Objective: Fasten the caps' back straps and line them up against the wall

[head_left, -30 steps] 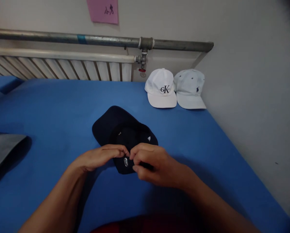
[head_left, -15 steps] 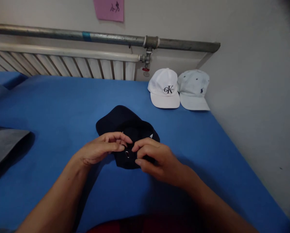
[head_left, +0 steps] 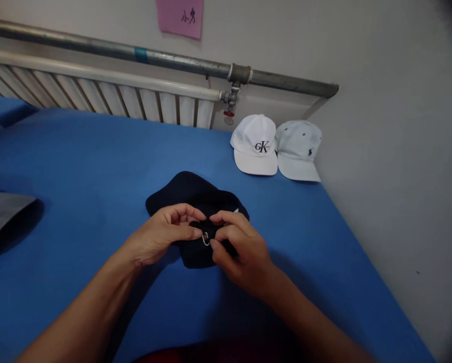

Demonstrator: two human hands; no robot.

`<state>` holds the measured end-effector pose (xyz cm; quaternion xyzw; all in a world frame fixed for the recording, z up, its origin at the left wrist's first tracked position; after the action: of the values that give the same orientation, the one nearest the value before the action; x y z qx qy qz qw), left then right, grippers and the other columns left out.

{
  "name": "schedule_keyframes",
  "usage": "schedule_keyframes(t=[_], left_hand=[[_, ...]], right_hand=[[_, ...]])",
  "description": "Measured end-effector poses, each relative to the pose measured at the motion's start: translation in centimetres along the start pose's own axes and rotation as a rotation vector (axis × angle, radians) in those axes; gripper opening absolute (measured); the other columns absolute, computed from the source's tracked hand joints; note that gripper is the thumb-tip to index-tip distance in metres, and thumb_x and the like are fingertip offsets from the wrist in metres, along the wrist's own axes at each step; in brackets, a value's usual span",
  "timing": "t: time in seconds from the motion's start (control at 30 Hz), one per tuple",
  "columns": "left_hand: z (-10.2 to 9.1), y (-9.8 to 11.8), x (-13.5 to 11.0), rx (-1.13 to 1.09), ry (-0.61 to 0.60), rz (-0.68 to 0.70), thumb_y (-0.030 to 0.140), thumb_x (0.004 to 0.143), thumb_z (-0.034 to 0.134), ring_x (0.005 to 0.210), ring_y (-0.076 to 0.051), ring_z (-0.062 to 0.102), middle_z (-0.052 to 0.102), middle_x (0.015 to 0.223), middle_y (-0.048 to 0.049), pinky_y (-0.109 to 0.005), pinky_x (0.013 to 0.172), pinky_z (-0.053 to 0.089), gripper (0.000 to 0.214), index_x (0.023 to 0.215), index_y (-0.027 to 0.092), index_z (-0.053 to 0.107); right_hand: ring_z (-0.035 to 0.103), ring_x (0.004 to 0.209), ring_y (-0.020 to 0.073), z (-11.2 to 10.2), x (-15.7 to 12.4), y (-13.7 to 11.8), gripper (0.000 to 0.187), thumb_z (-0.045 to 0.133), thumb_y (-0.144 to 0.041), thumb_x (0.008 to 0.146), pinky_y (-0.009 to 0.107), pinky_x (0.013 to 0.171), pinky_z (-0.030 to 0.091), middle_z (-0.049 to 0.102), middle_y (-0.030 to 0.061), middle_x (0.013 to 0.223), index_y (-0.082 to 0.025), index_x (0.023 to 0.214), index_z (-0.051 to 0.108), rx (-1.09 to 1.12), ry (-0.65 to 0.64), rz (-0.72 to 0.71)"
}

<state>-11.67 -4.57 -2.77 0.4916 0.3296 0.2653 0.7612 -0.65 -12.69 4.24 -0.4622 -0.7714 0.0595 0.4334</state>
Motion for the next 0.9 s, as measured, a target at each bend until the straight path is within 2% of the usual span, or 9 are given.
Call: schedule_keyframes(t=[0.17,0.43,0.57,0.7,0.9], left_hand=[[0.3,0.3,-0.4,0.063,0.027,0.051,0.013,0.065,0.075,0.066,-0.007,0.051,0.059,0.075,0.0036,-0.021,0.063,0.043,0.024,0.087,0.019,0.068],[0.6,0.5,-0.6,0.157,0.057,0.062,0.015,0.065,0.074,0.067,-0.008,0.051,0.059,0.073,0.0041,-0.022,0.063,0.042,0.024,0.087,0.017,0.066],[0.9,0.5,-0.5,0.173,0.040,0.057,0.016,0.065,0.074,0.069,-0.009,0.052,0.060,0.076,0.0033,-0.023,0.065,0.043,0.026,0.089,0.017,0.066],[0.9,0.3,-0.5,0.161,0.019,0.058,0.019,0.066,0.075,0.077,-0.012,0.057,0.064,0.084,0.0006,-0.027,0.072,0.046,0.025,0.090,0.018,0.065],[0.5,0.1,-0.3,0.161,0.023,0.086,0.024,0.069,0.075,0.076,-0.012,0.054,0.061,0.081,0.0013,-0.026,0.071,0.045,0.024,0.090,0.020,0.067]], right_hand=[[0.060,0.096,0.0186,0.4,0.0,-0.5,0.011,0.055,-0.010,0.083,0.035,0.080,0.053,0.061,0.0094,0.106,-0.020,0.082,0.052,-0.089,-0.012,-0.048],[0.061,0.097,0.0240,1.0,-0.3,-1.3,0.011,0.055,-0.006,0.082,0.042,0.082,0.051,0.064,0.0163,0.107,-0.015,0.077,0.052,-0.256,-0.073,-0.176],[0.062,0.097,0.0239,1.2,0.0,-1.2,0.013,0.053,-0.009,0.085,0.042,0.082,0.051,0.064,0.0153,0.108,-0.016,0.073,0.054,-0.287,-0.137,-0.138],[0.061,0.099,0.0225,1.2,0.2,-0.8,0.012,0.052,-0.014,0.089,0.041,0.084,0.052,0.063,0.0135,0.111,-0.016,0.079,0.058,-0.248,-0.191,-0.071],[0.061,0.102,0.0193,0.9,0.1,0.6,0.005,0.056,-0.018,0.089,0.036,0.087,0.051,0.062,0.0102,0.110,-0.018,0.084,0.059,-0.113,-0.153,0.046]])
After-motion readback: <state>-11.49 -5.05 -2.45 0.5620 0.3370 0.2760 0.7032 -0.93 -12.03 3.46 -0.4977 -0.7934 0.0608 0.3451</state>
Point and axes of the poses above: each hand's wrist, its own x-axis towards the middle knuckle, its own z-axis out of the palm, y = z × x, the point moved 8 cm from there along x, towards the middle knuckle
